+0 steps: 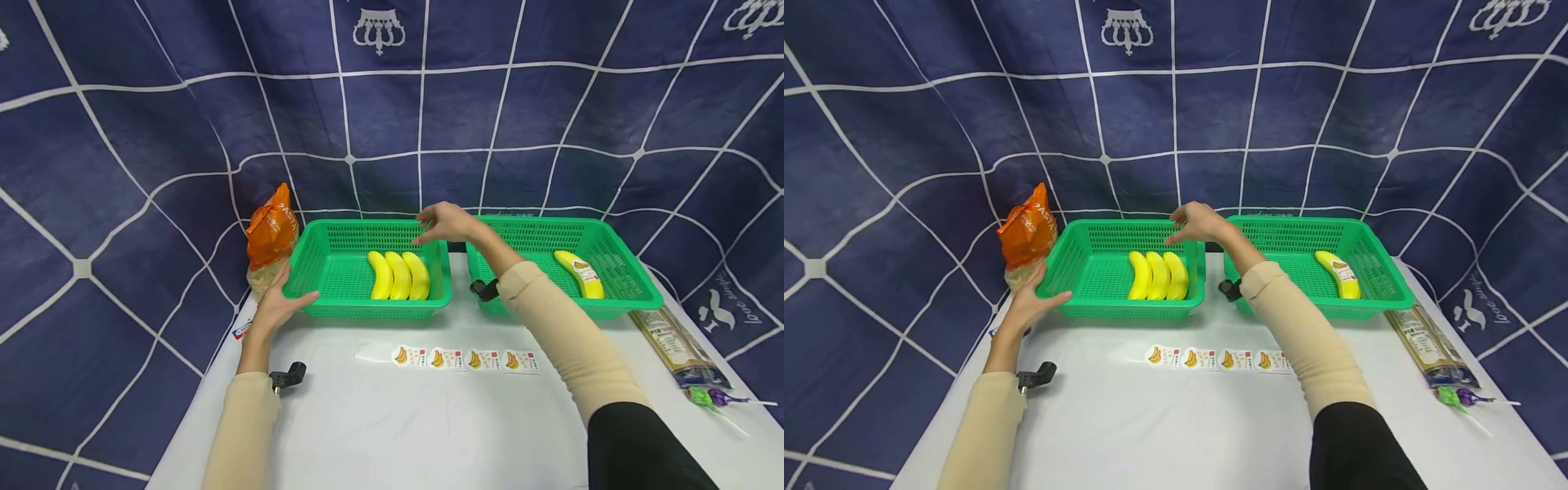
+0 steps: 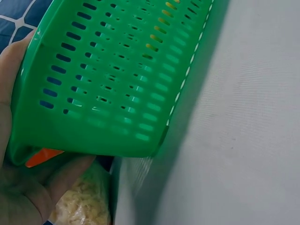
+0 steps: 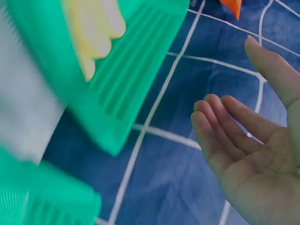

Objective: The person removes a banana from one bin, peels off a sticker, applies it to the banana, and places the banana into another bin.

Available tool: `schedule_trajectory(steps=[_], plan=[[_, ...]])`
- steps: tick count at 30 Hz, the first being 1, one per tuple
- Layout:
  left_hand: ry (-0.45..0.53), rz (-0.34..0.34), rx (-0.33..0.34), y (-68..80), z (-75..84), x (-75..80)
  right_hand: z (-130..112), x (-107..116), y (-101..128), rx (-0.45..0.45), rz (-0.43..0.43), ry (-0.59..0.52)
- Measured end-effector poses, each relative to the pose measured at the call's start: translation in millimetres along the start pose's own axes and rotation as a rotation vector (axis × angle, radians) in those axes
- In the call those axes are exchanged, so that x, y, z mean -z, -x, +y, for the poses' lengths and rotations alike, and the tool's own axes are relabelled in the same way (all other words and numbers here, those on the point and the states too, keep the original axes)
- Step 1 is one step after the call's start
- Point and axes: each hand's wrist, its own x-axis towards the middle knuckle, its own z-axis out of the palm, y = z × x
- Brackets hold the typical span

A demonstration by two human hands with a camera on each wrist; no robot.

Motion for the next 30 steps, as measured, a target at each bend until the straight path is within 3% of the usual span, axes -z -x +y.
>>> schedule_trajectory(steps=[7, 11, 16, 25, 30], plan=[[-0.02, 0.044, 0.004, 3.8, -0.8, 3.3, -10.9, -27.3, -61.1, -0.005, -0.032, -0.07], [-0.029, 0.046, -0.001, 3.8, -1.1, 1.9, -6.7, -42.4, -83.5, -0.038, -0.053, -0.11], [-0.047, 0.056, -0.011, 1.1, 1.1, -2.2, 1.2, -58.1, -98.8, -0.066, -0.049, -0.137], [-0.091, 0.072, 0.014, 3.3, -0.7, -8.2, 14.5, -85.0, -110.3, -0.243, -0.151, -0.077], [-0.082, 0.082, 0.016, 3.0, -1.9, -7.1, 13.9, -93.7, -115.6, -0.285, -0.186, -0.007]])
